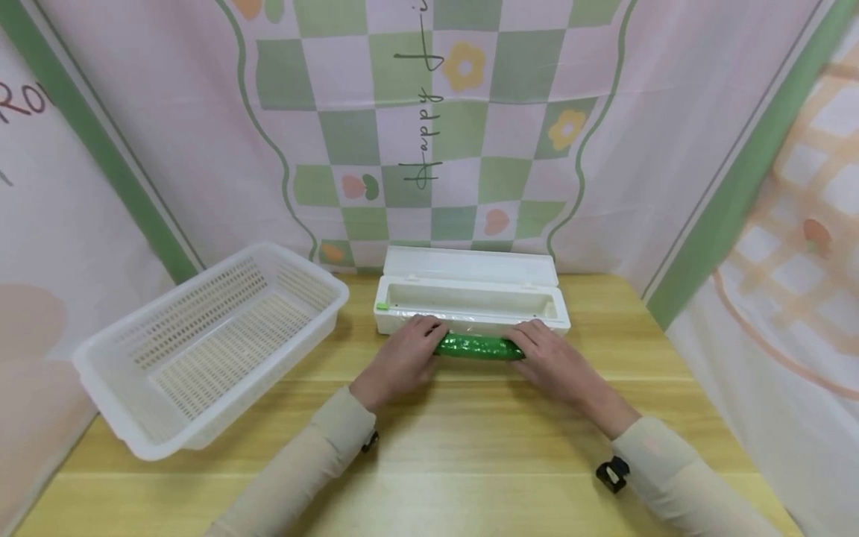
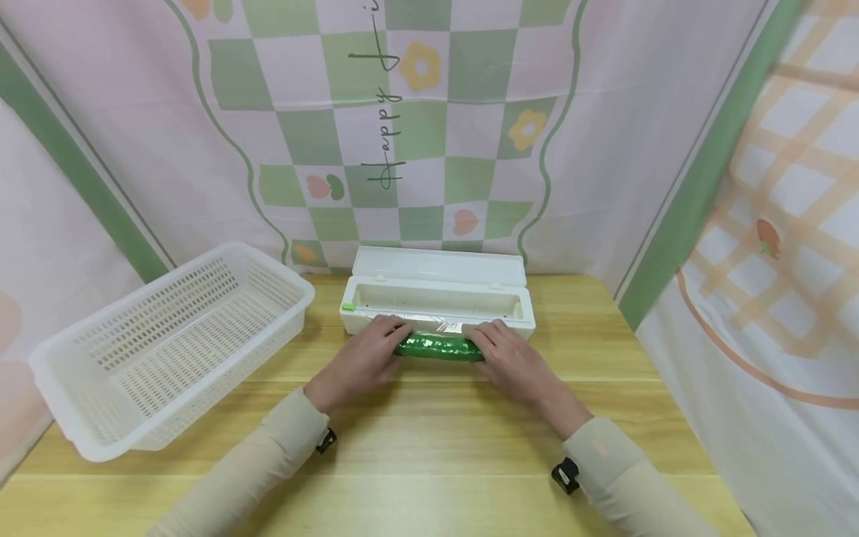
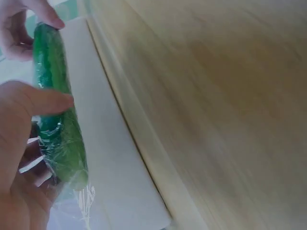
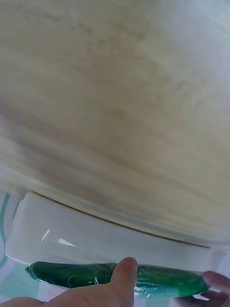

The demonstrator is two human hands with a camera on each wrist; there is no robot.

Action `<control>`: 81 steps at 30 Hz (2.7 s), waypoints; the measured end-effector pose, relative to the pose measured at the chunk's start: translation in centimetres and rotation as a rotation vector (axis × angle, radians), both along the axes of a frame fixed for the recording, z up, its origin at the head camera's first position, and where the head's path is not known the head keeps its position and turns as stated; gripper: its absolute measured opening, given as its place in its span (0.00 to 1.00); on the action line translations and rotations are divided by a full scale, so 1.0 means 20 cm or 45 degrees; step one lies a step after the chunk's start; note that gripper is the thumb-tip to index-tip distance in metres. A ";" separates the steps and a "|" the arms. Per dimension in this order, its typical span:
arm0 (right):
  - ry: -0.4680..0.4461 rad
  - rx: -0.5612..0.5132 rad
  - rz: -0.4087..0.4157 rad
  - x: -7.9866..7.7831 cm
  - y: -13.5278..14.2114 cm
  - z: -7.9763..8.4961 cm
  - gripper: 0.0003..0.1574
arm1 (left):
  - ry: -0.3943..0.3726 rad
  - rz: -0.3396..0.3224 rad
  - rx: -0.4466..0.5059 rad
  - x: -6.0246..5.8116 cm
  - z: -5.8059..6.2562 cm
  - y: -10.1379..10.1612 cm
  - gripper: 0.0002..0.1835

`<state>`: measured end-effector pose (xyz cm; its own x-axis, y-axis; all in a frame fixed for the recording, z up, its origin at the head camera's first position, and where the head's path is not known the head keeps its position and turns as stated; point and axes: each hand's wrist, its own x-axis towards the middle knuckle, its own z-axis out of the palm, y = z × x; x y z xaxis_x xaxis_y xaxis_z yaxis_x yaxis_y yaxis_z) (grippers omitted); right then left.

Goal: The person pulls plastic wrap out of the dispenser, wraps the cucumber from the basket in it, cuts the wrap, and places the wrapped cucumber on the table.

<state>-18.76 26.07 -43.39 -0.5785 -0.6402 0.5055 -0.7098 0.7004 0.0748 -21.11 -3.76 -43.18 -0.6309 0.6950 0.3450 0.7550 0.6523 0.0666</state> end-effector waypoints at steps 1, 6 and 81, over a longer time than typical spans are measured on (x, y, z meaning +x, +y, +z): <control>-0.011 0.001 0.004 0.00 0.00 0.01 0.38 | 0.031 0.009 -0.019 0.00 0.00 0.00 0.28; -0.049 0.002 0.024 0.00 0.00 0.03 0.38 | 0.251 0.036 -0.071 -0.02 -0.02 0.02 0.22; 0.073 -0.045 0.302 0.11 0.09 0.79 0.40 | 0.008 -0.073 -0.103 0.16 0.87 -0.07 0.16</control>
